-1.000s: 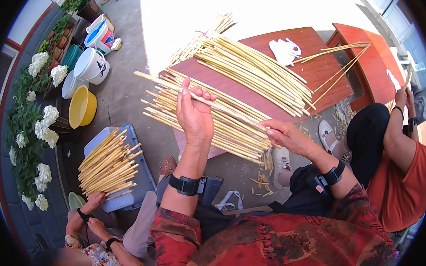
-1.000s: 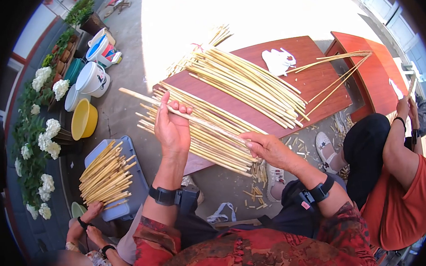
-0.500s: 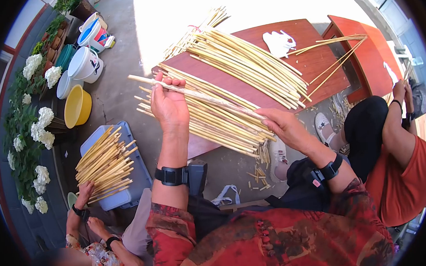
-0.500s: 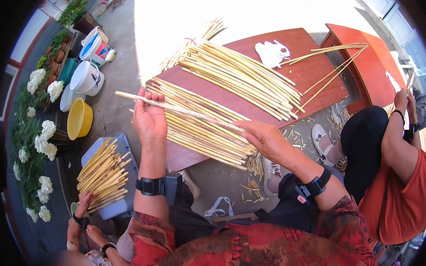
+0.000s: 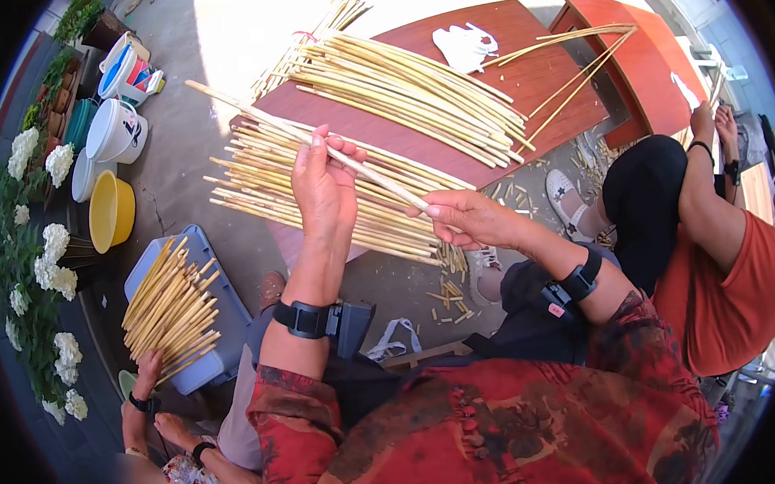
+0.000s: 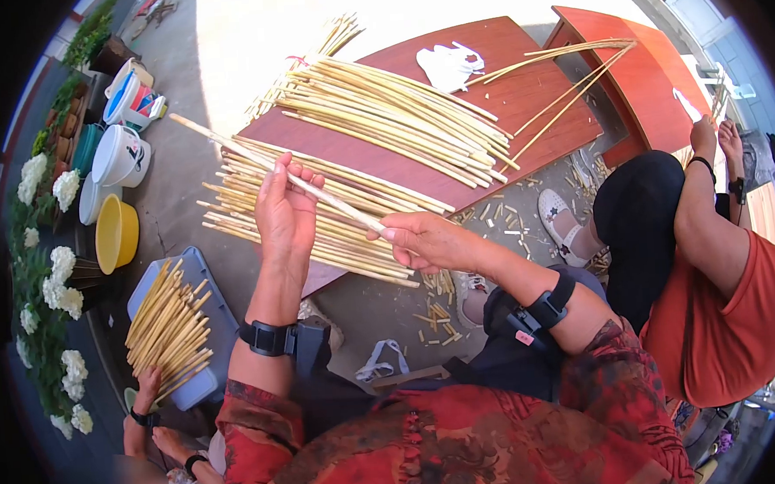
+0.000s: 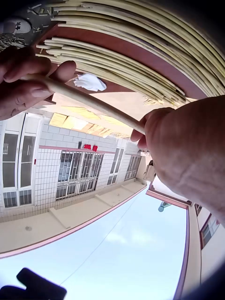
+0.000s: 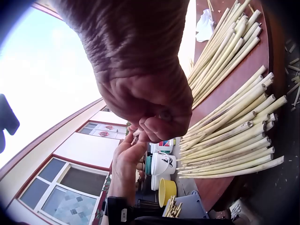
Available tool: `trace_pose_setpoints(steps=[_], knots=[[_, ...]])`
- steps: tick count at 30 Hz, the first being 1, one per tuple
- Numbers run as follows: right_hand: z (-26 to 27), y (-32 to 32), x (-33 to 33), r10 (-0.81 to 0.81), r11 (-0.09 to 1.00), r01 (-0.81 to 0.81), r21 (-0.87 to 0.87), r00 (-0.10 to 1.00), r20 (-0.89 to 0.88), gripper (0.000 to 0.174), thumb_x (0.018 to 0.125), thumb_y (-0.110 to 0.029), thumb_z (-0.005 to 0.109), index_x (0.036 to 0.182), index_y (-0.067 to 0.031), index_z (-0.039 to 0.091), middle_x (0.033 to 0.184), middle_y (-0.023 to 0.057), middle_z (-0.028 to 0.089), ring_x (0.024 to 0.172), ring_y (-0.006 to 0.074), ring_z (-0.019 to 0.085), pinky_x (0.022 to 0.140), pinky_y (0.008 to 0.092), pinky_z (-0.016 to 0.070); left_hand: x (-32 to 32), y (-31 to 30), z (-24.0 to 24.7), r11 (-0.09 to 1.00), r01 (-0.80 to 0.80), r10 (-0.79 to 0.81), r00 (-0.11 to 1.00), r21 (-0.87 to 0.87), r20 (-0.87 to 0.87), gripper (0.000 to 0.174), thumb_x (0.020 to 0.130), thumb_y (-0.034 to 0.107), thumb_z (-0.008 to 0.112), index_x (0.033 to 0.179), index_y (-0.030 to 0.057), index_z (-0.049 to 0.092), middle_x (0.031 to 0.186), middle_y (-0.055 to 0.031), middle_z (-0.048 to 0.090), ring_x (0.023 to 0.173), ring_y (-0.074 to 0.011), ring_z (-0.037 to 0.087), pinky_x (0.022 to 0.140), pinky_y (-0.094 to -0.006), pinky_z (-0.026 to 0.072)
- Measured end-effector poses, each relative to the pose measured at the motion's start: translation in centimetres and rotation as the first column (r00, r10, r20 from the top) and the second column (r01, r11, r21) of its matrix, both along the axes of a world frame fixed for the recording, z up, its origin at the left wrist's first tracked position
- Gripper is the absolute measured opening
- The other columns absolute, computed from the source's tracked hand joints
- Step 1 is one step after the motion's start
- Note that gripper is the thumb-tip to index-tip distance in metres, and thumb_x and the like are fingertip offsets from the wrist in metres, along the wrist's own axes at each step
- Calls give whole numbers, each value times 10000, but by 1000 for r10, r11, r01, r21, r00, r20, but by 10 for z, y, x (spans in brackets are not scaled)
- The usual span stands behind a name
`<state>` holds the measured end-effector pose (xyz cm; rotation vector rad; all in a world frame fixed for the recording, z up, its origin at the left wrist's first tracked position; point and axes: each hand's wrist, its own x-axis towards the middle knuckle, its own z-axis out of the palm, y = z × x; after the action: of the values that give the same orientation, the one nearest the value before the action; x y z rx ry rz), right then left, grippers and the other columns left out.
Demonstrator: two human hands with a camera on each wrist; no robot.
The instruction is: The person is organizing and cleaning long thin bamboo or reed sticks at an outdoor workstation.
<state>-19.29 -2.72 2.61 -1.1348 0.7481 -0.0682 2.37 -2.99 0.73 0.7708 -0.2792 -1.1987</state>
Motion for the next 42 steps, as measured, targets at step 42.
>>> trace_pose_setpoints(steps=[42], knots=[[-8, 11, 18, -95, 985, 109, -134, 990, 106, 305, 926, -241, 325, 1107, -51, 479, 635, -30, 399, 472, 31, 346, 403, 165, 291, -21, 4, 9, 998, 15, -22, 994, -67, -105, 233, 931, 223, 331, 952, 21, 445, 656, -1, 359, 562, -92, 338, 535, -249, 336]])
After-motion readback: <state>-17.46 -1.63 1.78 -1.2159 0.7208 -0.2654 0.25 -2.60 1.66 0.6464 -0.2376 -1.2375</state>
